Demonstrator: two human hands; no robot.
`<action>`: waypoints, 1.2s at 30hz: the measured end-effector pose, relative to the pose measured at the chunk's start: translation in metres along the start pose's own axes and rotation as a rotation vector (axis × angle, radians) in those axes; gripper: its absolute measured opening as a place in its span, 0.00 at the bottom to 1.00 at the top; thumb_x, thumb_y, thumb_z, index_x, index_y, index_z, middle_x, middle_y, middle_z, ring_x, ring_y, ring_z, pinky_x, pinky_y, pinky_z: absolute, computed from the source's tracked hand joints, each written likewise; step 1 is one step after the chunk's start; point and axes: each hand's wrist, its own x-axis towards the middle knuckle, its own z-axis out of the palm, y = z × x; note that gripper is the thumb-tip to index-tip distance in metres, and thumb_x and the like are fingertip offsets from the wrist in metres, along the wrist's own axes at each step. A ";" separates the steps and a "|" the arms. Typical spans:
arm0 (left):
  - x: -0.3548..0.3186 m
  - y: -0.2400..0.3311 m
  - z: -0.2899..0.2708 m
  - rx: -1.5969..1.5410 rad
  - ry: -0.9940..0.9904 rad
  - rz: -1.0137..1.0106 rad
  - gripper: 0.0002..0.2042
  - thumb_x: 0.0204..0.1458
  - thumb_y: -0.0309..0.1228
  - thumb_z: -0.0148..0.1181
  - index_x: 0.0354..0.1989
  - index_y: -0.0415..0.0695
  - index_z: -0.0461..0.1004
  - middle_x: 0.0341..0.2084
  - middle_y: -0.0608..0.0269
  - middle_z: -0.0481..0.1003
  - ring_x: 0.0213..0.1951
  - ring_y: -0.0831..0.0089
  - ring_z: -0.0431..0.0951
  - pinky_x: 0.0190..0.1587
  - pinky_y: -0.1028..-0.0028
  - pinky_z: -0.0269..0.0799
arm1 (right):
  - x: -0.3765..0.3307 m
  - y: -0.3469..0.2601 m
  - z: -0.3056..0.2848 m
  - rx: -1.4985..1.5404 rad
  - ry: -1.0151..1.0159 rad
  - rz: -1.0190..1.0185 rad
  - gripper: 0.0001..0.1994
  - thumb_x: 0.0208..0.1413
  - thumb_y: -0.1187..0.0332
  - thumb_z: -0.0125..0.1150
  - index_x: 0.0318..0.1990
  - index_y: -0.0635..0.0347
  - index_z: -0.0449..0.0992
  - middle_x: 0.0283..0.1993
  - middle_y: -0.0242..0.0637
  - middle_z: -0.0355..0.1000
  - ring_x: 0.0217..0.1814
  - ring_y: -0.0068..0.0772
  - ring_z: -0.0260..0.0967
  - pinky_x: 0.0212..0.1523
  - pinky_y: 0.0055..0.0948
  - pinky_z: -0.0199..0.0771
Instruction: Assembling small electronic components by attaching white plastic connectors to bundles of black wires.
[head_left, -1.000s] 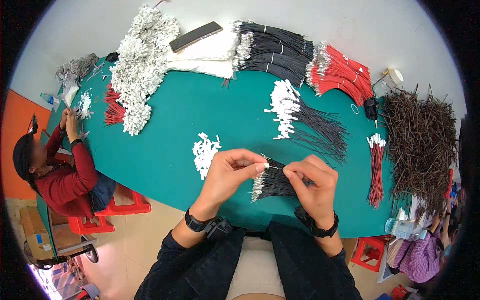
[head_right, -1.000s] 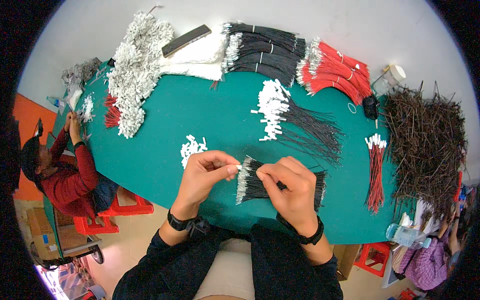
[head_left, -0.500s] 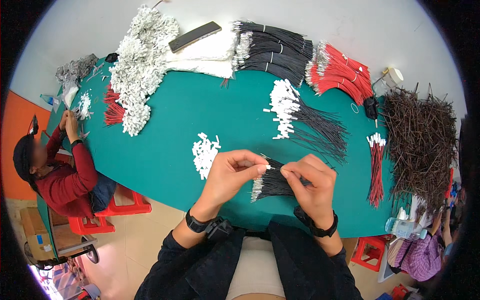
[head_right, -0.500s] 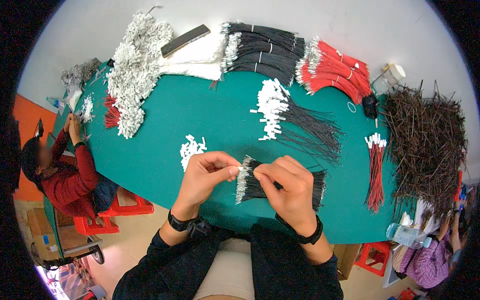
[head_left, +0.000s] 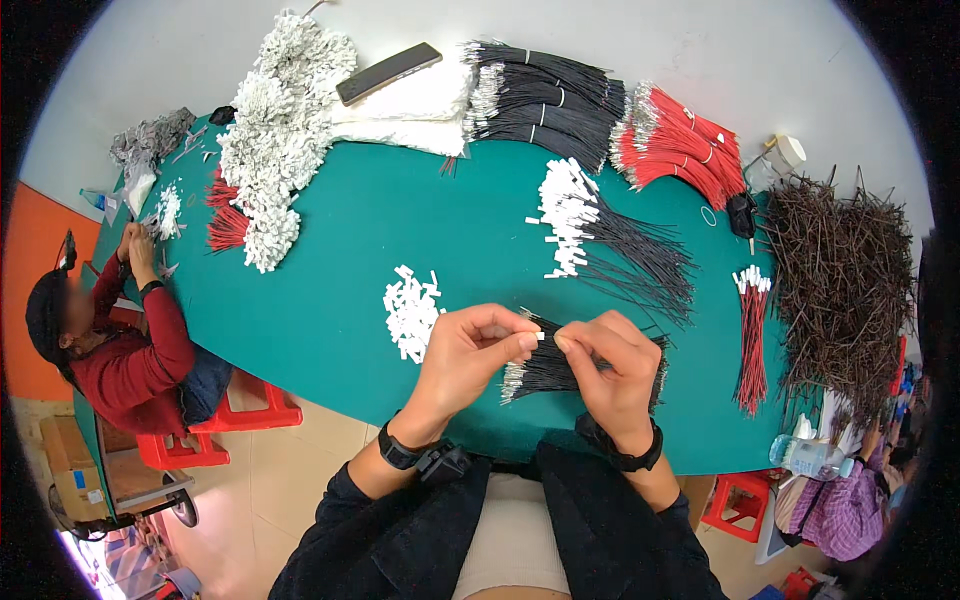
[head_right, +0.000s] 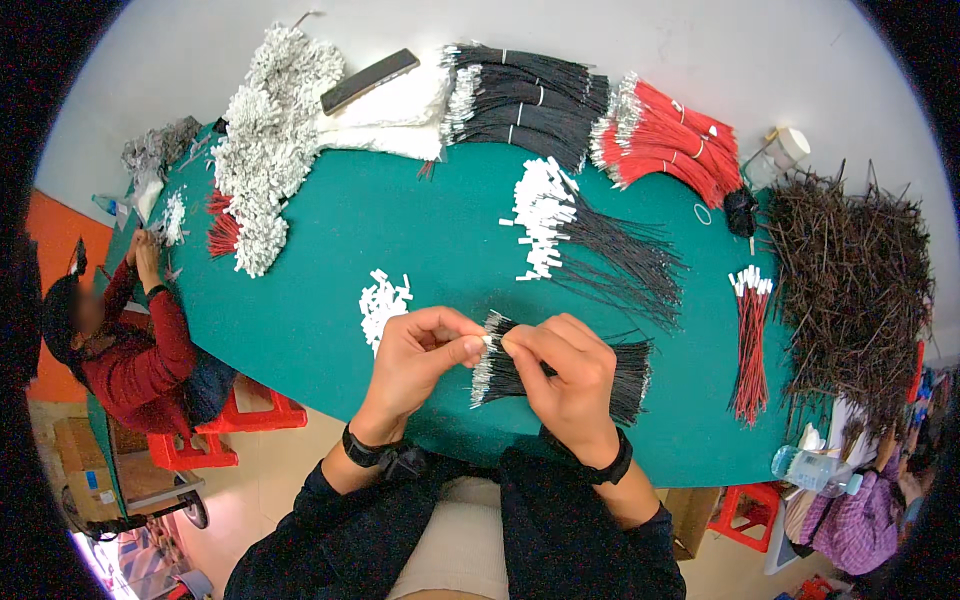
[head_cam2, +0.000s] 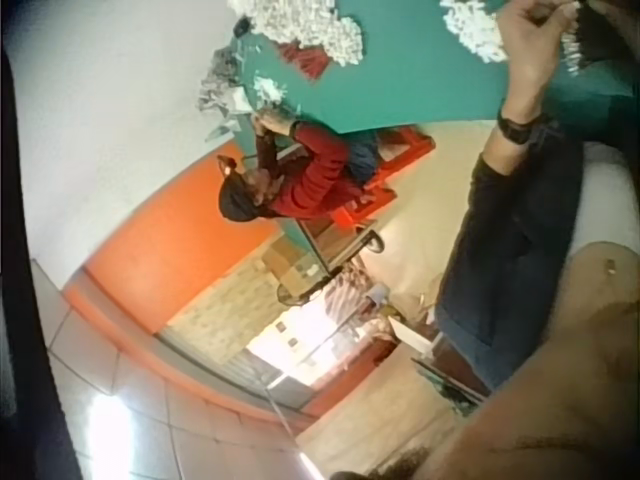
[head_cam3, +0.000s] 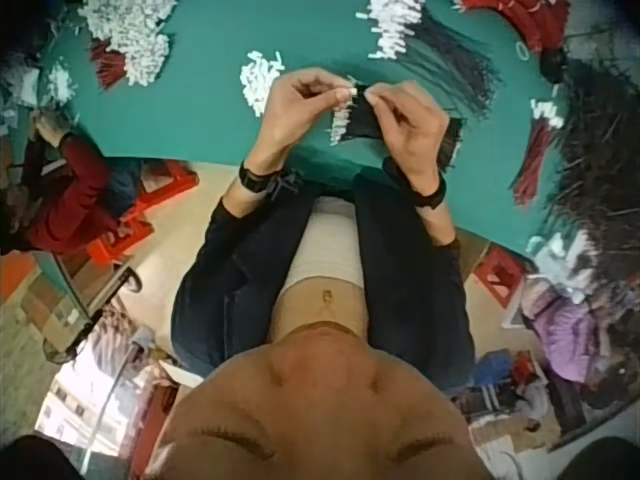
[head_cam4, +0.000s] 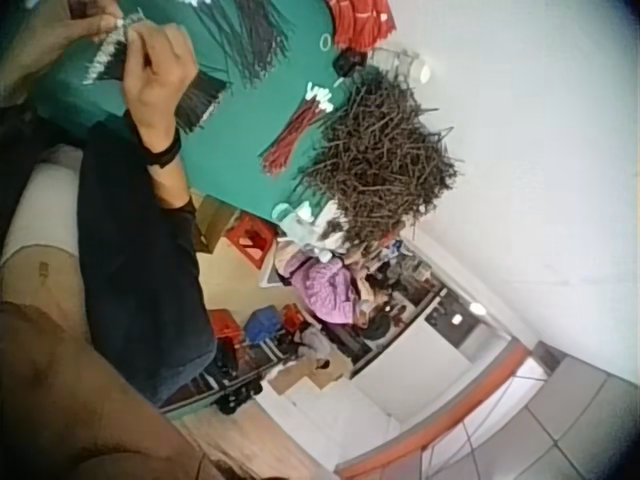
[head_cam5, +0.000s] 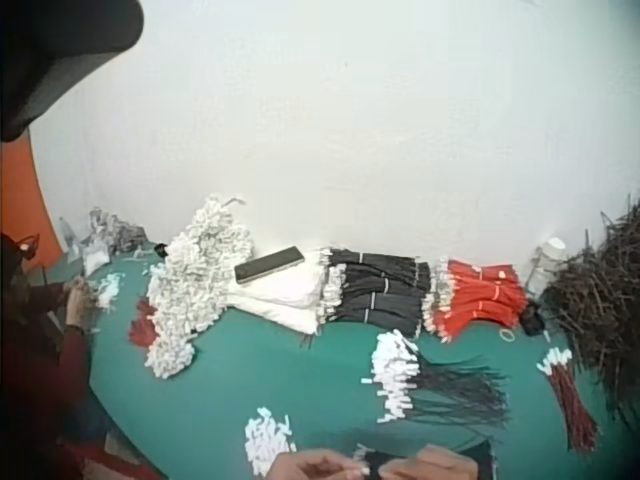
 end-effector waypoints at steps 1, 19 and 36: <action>0.000 0.000 0.001 -0.009 0.009 0.002 0.06 0.58 0.23 0.67 0.41 0.35 0.82 0.33 0.62 0.83 0.35 0.80 0.81 0.41 0.79 0.78 | 0.000 0.000 0.000 0.000 0.000 -0.001 0.06 0.46 0.80 0.71 0.33 0.63 0.82 0.25 0.38 0.73 0.25 0.38 0.70 0.27 0.33 0.68; 0.019 0.025 -0.028 0.673 0.189 0.177 0.05 0.54 0.24 0.70 0.36 0.37 0.82 0.33 0.61 0.83 0.34 0.71 0.82 0.37 0.71 0.77 | 0.027 0.041 -0.027 -0.258 -0.060 -0.223 0.08 0.48 0.75 0.72 0.36 0.61 0.82 0.33 0.39 0.77 0.36 0.44 0.73 0.39 0.41 0.70; 0.056 0.003 -0.096 1.498 0.204 0.219 0.09 0.42 0.27 0.74 0.32 0.41 0.83 0.34 0.57 0.78 0.42 0.55 0.75 0.47 0.60 0.73 | -0.011 0.052 0.009 -0.273 -0.489 0.018 0.06 0.48 0.72 0.72 0.31 0.62 0.81 0.32 0.39 0.74 0.39 0.47 0.72 0.41 0.42 0.74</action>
